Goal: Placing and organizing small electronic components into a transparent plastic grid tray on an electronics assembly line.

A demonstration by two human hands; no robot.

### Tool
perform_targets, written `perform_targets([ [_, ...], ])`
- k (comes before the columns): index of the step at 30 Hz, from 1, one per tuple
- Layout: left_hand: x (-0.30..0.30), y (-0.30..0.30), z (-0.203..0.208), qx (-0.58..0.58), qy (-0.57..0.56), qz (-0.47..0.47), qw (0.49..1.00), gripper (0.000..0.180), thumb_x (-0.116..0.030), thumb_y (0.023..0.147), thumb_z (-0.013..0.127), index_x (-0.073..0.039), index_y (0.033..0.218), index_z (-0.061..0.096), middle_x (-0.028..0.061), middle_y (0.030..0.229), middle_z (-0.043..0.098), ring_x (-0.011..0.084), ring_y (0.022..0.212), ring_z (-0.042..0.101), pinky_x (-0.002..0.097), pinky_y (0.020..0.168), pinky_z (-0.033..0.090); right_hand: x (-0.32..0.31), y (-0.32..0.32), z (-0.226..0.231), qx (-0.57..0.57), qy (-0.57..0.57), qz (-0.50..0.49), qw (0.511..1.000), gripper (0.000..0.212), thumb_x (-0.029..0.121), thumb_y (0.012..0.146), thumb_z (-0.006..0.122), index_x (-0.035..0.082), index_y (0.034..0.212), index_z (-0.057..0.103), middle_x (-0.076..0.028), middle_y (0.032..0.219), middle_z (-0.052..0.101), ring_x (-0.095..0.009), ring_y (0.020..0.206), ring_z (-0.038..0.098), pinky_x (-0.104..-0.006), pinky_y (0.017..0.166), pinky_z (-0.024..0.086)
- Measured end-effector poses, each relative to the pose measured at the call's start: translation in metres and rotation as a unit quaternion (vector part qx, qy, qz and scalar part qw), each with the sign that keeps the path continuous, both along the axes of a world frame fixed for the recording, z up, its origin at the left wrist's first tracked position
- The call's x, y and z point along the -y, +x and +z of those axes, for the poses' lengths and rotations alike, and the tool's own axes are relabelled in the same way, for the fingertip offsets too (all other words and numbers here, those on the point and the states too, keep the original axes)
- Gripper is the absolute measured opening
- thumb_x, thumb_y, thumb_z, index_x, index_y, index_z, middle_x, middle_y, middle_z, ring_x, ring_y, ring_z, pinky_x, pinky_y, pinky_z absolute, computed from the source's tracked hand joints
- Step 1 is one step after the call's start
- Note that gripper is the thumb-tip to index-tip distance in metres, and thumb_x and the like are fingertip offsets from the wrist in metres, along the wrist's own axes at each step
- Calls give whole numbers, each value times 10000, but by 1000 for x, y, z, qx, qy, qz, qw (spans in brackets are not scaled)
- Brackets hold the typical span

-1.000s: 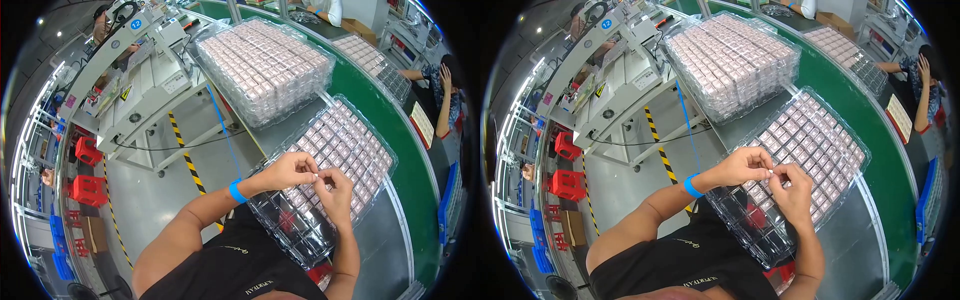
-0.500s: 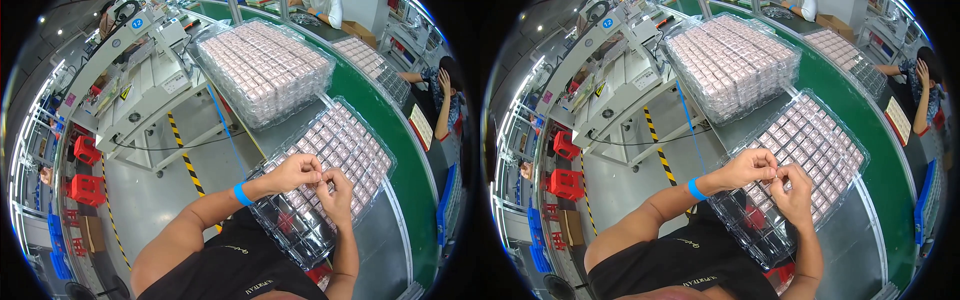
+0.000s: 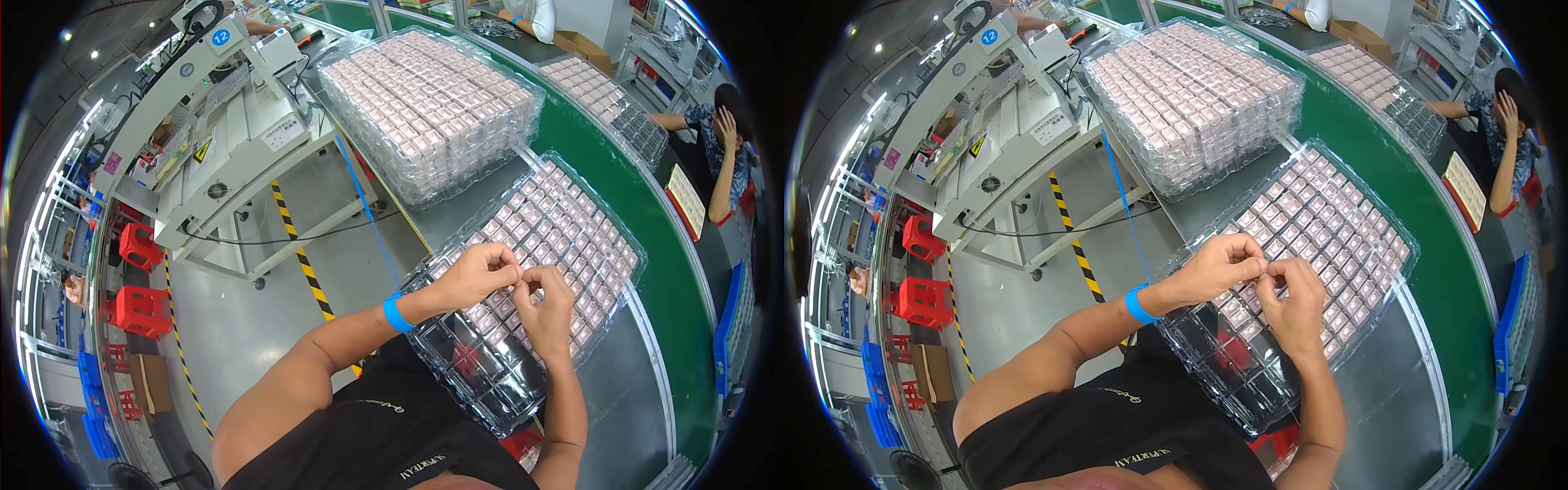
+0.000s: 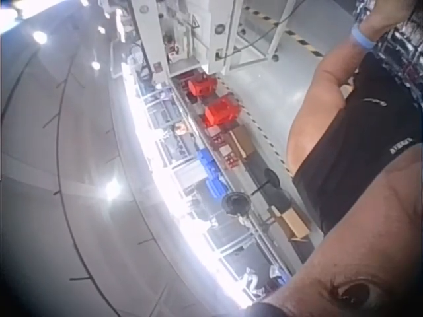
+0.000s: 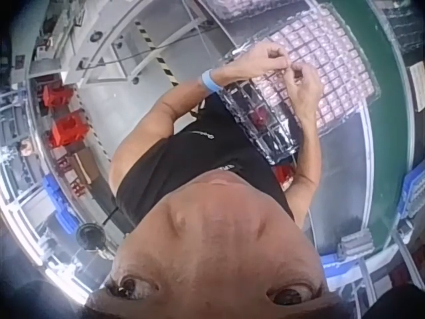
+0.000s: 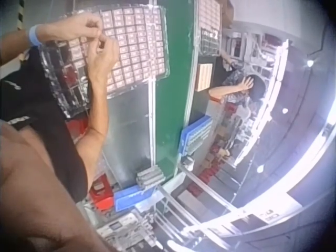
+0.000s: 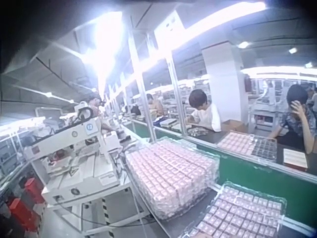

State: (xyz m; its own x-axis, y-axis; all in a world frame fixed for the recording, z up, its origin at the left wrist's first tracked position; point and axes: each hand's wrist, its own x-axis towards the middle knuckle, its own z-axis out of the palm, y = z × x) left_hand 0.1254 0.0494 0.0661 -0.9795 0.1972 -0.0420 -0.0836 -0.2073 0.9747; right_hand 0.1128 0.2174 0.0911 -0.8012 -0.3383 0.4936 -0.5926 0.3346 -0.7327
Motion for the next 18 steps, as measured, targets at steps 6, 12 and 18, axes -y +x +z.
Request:
perform_targets([
  [6,-3,9,8,-109,-166,30,980,184,-177,943,573,5,919,583,19,777,601,58,721,511,245,624,433,-5,4,-1,34,0,3,999,96,-29,757,691,-15,797,605,-116,736,600,-212,627,601,-314,573,475],
  [12,-3,12,6,-199,-213,82,953,123,-117,919,531,-1,892,557,46,698,532,92,637,473,282,555,402,-6,3,5,96,-34,43,994,92,44,812,677,-35,829,632,-102,721,628,-155,640,604,-297,593,478],
  [18,-5,16,6,-166,-171,70,969,109,-103,965,514,-16,903,535,-36,682,465,35,614,404,232,519,338,-15,-10,-4,333,-109,123,929,150,123,837,661,-24,865,662,-15,722,627,-69,657,558,-241,587,454],
])
